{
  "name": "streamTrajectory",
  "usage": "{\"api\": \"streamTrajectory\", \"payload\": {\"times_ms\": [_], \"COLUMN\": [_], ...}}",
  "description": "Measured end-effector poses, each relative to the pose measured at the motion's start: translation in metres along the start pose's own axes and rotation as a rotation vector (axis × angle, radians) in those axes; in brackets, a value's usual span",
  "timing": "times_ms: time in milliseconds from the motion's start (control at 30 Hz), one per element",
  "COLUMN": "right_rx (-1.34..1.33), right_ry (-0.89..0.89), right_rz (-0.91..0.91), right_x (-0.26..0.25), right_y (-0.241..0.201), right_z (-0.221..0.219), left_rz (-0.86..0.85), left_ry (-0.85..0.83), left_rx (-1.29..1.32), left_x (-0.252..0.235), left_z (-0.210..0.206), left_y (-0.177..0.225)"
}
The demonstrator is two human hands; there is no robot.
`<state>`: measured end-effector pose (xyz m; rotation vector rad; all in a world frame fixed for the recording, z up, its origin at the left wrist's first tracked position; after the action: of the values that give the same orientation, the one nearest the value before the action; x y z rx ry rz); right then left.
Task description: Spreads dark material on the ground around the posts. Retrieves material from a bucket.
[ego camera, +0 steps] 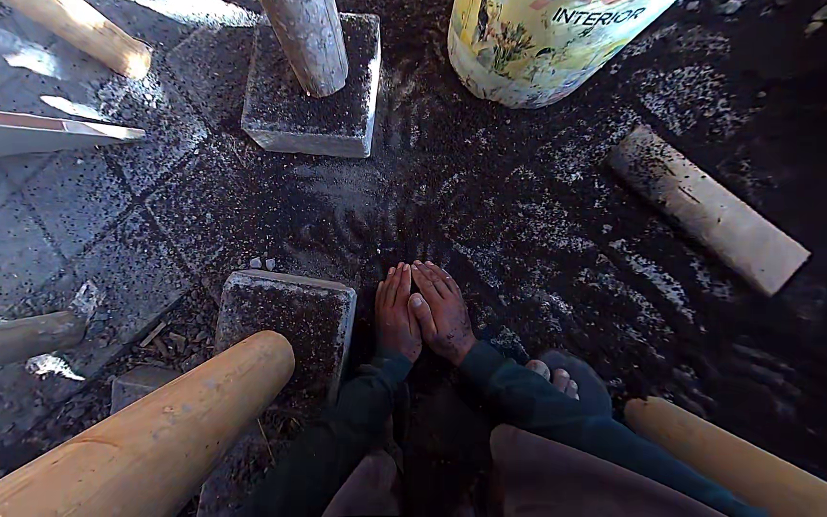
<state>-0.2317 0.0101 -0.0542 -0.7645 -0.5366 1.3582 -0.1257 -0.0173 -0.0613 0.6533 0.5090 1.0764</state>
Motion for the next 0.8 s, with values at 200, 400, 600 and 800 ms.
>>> {"api": "streamTrajectory", "payload": {"times_ms": [200,400,600,800], "right_rx": [-0.173,-0.195,-0.216,-0.390], "right_ry": [0.005,0.035,0.070,0.124], "right_rz": [-0.053,-0.047,-0.082,-0.176], "right_x": [0.012,0.014,0.016,0.012], "right_y": [-0.006,-0.011,-0.014,-0.026], "right_z": [0.000,-0.003,-0.008,-0.004], "left_rz": [0.252,0.261,0.423,0.683], "left_ry": [0.034,0.024,0.009,-0.003], "left_rx": [0.293,0.318,0.571,0.877], "left_x": [0.029,0.033,0.034,0.025], "left_z": [0.012,0.009,0.009,0.010], "left_y": [0.007,0.012,0.021,0.042]}}
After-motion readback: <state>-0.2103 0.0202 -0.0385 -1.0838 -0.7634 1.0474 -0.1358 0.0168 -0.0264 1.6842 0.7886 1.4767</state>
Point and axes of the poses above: each hand's wrist, its own x-axis away from the middle knuckle, its own z-axis out of the back of the hand, y = z × x, the point moved 4 cm from there along -x, towards the middle knuckle, and after that the axes turned 3 degrees about -x, right-handed, at the moved point
